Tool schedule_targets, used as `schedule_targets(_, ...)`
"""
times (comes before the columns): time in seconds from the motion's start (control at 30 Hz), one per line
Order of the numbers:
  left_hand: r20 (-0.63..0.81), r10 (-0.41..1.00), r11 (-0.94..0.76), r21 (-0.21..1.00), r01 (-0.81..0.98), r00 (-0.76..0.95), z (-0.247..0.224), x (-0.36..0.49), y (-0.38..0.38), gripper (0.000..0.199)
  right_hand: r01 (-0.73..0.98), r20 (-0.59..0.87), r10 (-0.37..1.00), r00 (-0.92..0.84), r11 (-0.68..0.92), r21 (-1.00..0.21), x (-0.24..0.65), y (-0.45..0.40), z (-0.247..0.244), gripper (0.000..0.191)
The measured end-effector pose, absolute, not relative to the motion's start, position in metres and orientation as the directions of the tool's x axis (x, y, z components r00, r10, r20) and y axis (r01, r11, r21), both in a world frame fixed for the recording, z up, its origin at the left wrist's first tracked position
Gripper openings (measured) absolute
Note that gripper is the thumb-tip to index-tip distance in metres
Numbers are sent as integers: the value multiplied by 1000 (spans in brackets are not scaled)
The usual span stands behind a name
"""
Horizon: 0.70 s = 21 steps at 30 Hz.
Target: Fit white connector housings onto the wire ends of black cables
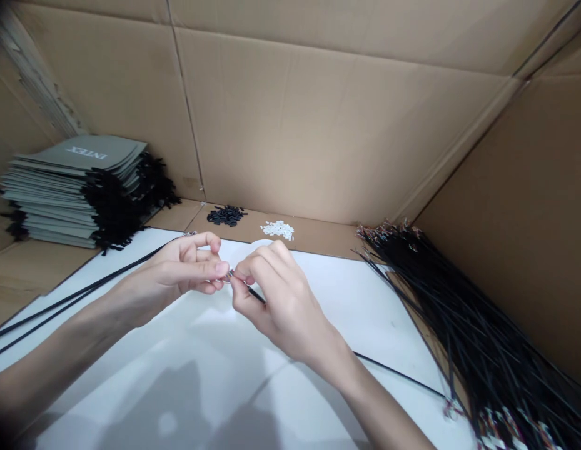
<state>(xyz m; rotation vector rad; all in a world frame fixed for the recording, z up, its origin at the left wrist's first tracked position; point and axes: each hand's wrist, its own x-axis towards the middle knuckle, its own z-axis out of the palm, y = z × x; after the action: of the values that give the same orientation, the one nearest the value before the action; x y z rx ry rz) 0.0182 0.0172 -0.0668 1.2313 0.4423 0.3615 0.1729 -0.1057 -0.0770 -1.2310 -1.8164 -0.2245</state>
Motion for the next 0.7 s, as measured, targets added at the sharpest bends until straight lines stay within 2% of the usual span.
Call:
schedule_targets(0.1, -132, 490, 319, 947, -36, 862, -68, 19, 17, 35, 827, 777, 616, -130, 500, -257, 172, -103, -80, 19)
schedule_targets(0.3, -122, 485, 320, 946, -47, 866, -65, 18, 17, 31, 793, 818, 573, -49, 520, -317, 177, -101, -81, 17)
schedule_targets(0.37, -122, 490, 320, 946, -48, 863, -64, 18, 17, 31, 806, 818, 573, -53, 508, -304, 178, -102, -81, 17)
schedule_targets(0.7, -96, 523, 274, 960, -60, 847, -65, 18, 12, 37, 901, 834, 514, -198, 431, -51, 175, -100, -79, 17)
